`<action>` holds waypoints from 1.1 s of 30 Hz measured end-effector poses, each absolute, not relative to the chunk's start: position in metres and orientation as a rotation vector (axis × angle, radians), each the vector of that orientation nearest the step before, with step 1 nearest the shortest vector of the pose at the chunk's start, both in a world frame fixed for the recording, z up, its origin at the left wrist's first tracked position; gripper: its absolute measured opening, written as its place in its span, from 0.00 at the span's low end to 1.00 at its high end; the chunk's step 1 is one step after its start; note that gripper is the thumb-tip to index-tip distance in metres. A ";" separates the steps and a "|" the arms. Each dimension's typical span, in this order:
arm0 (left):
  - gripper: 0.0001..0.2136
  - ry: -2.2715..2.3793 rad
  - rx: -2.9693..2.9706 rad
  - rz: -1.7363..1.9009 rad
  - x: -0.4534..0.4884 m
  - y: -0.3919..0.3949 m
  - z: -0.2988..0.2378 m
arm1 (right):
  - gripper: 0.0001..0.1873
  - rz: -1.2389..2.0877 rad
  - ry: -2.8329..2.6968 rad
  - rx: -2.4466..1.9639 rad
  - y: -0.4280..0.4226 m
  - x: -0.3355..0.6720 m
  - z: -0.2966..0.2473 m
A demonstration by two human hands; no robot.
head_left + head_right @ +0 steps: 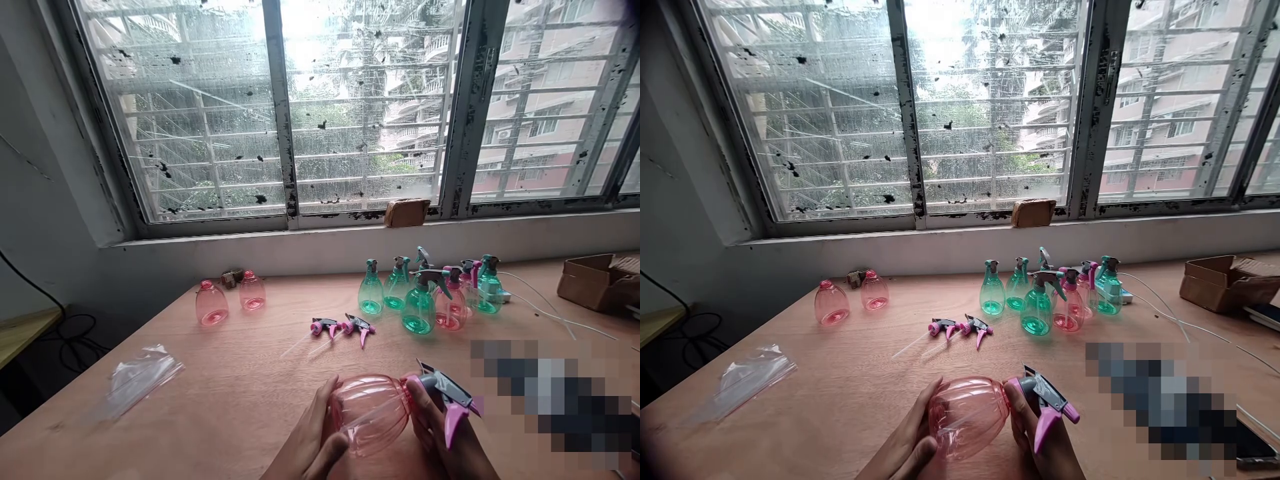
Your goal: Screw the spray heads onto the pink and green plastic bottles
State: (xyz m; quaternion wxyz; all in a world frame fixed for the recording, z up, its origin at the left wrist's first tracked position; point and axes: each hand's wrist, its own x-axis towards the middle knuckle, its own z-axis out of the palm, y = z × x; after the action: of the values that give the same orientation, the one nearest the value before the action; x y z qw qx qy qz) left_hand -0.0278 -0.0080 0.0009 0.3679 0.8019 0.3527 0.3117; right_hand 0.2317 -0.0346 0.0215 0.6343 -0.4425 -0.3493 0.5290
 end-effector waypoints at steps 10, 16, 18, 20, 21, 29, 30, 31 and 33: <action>0.57 0.899 2.076 0.723 -0.030 -0.005 -0.005 | 0.25 1.210 -0.741 -0.969 -0.036 0.229 0.027; 0.40 0.792 2.038 0.774 -0.029 -0.010 0.008 | 0.23 1.188 -0.702 -0.947 -0.038 0.227 0.030; 0.35 0.820 2.001 0.789 -0.028 -0.011 0.009 | 0.23 1.192 -0.676 -0.967 -0.039 0.227 0.031; 0.36 0.827 1.994 0.797 -0.027 -0.011 0.007 | 0.24 1.207 -0.645 -0.975 -0.040 0.227 0.032; 0.37 0.820 1.998 0.806 -0.027 -0.010 0.004 | 0.24 1.215 -0.631 -0.970 -0.040 0.226 0.032; 0.56 0.846 2.091 0.942 -0.024 -0.012 0.004 | 0.23 1.162 -0.735 -0.971 -0.039 0.228 0.034; 0.56 0.857 2.087 0.925 -0.024 -0.014 0.006 | 0.23 1.153 -0.751 -0.980 -0.039 0.228 0.034; 0.55 0.856 2.080 0.903 -0.024 -0.015 0.009 | 0.24 1.151 -0.757 -0.989 -0.039 0.228 0.034; 0.53 0.832 2.073 0.844 -0.025 -0.018 0.015 | 0.24 1.162 -0.746 -0.988 -0.039 0.229 0.033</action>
State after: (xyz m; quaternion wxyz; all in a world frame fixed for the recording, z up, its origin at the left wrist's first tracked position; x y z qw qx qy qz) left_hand -0.0248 -0.0176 0.0145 0.3679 0.8073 0.3239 0.3287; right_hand 0.2287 -0.0387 0.0333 0.6606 -0.4369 -0.3298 0.5138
